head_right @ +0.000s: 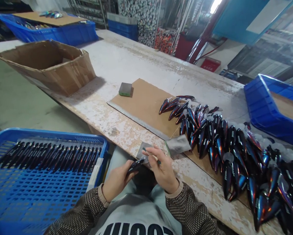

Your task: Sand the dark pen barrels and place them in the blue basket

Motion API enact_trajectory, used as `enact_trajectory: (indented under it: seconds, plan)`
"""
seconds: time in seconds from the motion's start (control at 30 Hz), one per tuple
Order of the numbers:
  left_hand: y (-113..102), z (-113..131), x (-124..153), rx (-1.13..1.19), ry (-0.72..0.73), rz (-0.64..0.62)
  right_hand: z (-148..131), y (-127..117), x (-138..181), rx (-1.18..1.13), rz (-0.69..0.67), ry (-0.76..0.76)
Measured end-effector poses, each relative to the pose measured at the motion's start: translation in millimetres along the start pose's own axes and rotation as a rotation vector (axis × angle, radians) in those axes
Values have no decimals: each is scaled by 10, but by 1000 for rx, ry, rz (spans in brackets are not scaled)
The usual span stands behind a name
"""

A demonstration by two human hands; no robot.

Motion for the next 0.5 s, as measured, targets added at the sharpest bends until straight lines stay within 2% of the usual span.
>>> enact_trajectory:
  seconds: [0.07,0.1,0.27,0.5]
  plan:
    - [36,-10,4,46,-1,-8,-2,36,58,59,-62,-21]
    - [50,-10,6,67,1,-16,6,18,81,78,-43,-16]
    - [88,9,11,175,-36,-76,15,-240,154,58,280,5]
    - [81,45,15,302,-68,-83,48,-262,191,40,271,52]
Point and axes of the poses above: each hand's wrist, its own x-axis away from the middle knuckle, its own y-axis out of the palm, z = x × y, the point moved 5 cm from there along -x, towards the middle knuckle, and after that the axes turned 15 degrees about -x, right-handed, at the moved point
